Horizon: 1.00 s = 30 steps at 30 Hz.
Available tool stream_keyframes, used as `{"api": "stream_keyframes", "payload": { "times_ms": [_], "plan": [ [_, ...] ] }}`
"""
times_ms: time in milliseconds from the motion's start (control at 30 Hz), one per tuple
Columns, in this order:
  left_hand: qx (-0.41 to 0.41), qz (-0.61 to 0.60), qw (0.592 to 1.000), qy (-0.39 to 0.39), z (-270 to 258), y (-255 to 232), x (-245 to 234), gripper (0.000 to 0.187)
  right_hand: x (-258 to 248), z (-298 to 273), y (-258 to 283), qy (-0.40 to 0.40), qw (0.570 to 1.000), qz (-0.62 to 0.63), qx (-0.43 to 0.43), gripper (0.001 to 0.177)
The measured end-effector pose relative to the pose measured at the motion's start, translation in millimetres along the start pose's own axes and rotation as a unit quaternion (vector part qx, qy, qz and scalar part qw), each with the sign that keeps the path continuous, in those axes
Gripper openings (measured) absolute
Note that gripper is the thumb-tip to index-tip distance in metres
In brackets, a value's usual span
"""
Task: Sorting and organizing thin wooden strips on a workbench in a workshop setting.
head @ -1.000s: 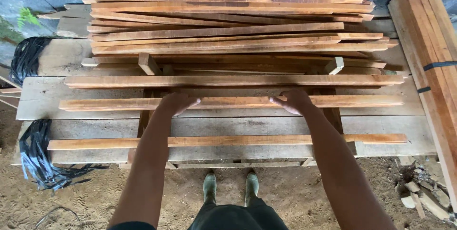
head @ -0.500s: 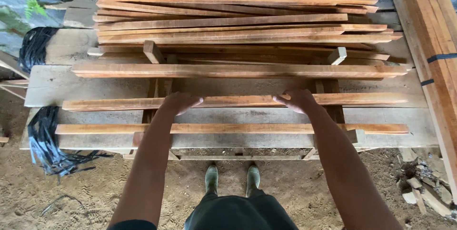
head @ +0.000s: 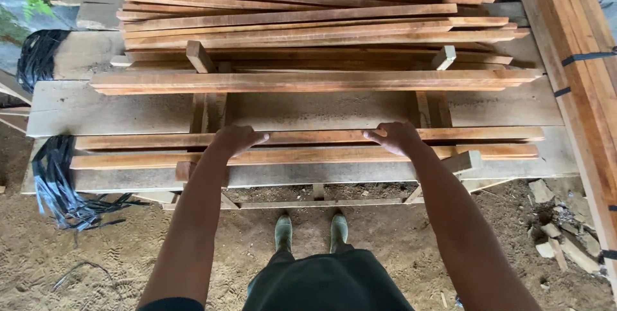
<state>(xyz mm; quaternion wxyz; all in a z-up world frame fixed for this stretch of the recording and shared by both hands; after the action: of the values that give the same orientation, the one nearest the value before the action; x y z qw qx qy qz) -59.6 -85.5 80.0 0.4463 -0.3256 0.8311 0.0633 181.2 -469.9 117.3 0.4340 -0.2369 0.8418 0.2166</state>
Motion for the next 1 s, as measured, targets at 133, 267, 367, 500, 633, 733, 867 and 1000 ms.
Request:
{"api": "stream_keyframes", "payload": {
  "times_ms": [133,267,367,500,633,733,867,1000],
  "plan": [
    [-0.003,-0.041,0.999,0.008,-26,1,-3,0.088,-6,-31,15,0.036,0.999,-0.014,-0.015,0.073],
    [0.078,0.183,0.98,-0.012,-29,-12,0,0.041,-3,-36,17,0.017,1.0,-0.02,-0.014,0.075],
    [0.123,0.285,0.95,-0.039,-27,-16,4,0.031,-5,-40,21,0.011,1.0,0.009,-0.014,0.072],
    [0.044,0.12,0.991,-0.034,-29,-11,8,0.068,-10,-52,26,-0.011,0.999,-0.02,-0.032,0.062],
    [0.064,0.086,0.993,-0.058,-35,-12,8,0.082,-7,-52,30,-0.024,0.998,-0.032,-0.052,0.061],
    [0.061,0.068,0.994,-0.064,-61,-33,-9,0.087,-12,-56,40,-0.03,0.995,-0.067,-0.07,0.069],
    [0.151,0.136,0.978,-0.037,-113,-112,-42,0.097,-1,-39,62,-0.041,0.987,-0.051,-0.145,0.081],
    [0.259,0.152,0.945,-0.131,-11,-149,41,0.111,34,3,95,-0.118,0.956,-0.101,-0.249,0.092]
  ]
}}
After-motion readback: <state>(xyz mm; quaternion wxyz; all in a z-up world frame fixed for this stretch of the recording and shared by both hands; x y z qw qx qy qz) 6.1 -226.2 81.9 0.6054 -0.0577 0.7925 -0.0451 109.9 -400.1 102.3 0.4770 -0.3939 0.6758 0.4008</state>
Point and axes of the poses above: each hand's wrist, its own z-axis towards the middle knuckle, its own x-axis out of the palm, y = z × x, the point moved 5 cm from there along z, towards the middle knuckle, and after that the axes turned 3 degrees about -x, right-handed, at the moved point
